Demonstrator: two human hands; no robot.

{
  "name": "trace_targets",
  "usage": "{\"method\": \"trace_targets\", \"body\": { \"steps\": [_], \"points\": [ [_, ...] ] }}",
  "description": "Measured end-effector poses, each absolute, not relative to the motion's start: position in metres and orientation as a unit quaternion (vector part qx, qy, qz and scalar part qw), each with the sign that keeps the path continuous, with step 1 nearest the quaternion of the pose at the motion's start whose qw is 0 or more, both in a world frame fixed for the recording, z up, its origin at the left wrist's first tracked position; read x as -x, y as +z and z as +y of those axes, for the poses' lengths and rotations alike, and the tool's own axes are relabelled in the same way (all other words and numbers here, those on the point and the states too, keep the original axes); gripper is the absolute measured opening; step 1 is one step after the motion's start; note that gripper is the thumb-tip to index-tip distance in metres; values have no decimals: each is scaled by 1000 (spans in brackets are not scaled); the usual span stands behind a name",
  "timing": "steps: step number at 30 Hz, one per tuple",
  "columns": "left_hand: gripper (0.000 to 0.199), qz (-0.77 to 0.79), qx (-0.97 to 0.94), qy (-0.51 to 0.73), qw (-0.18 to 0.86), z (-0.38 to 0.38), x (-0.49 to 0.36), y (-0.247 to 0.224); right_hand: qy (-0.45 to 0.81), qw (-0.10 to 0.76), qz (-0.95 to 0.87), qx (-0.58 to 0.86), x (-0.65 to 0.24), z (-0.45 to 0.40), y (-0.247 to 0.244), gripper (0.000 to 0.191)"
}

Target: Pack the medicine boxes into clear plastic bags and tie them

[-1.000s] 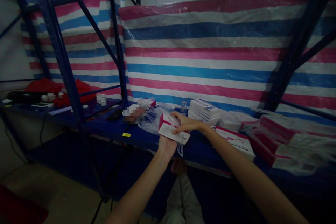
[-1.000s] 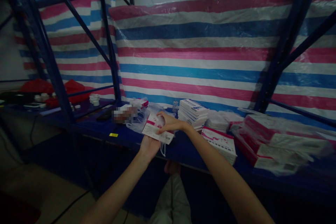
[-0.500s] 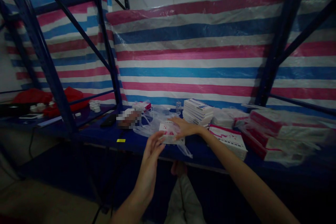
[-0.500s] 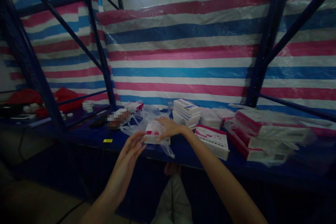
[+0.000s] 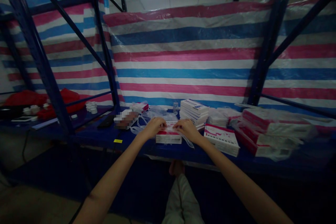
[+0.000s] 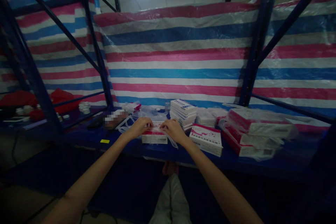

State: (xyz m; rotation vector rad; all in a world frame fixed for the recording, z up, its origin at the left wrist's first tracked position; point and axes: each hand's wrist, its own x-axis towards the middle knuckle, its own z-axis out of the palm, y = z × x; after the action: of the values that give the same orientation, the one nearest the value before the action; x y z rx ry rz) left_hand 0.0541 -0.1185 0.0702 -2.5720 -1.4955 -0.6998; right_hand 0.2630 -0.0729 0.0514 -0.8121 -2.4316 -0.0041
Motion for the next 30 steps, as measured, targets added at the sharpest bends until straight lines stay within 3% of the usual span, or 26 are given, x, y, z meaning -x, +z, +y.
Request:
{"method": "trace_targets", "body": {
  "steps": [6, 13, 19, 22, 28, 30],
  "points": [
    [4, -513, 810, -277, 57, -126, -34, 74, -16, 321, -884, 340, -267, -79, 49, 19],
    [24, -487, 796, -360, -7, -128, -48, 71, -25, 345, -875, 339, -258, -88, 45, 17],
    [10, -518, 814, -220, 143, -132, -65, 64, -25, 355, -849, 390, -258, -85, 44, 17],
    [5, -554, 784, -211, 184, -138, -47, 61, -17, 366, -818, 444, -270, -85, 41, 17],
    [29, -594, 760, -257, 63, -146, -21, 64, -3, 380, -816, 435, -272, -89, 49, 24],
    [29, -584, 761, -276, 65, -143, -31, 70, -13, 381, -832, 404, -262, -90, 55, 27]
  ]
}}
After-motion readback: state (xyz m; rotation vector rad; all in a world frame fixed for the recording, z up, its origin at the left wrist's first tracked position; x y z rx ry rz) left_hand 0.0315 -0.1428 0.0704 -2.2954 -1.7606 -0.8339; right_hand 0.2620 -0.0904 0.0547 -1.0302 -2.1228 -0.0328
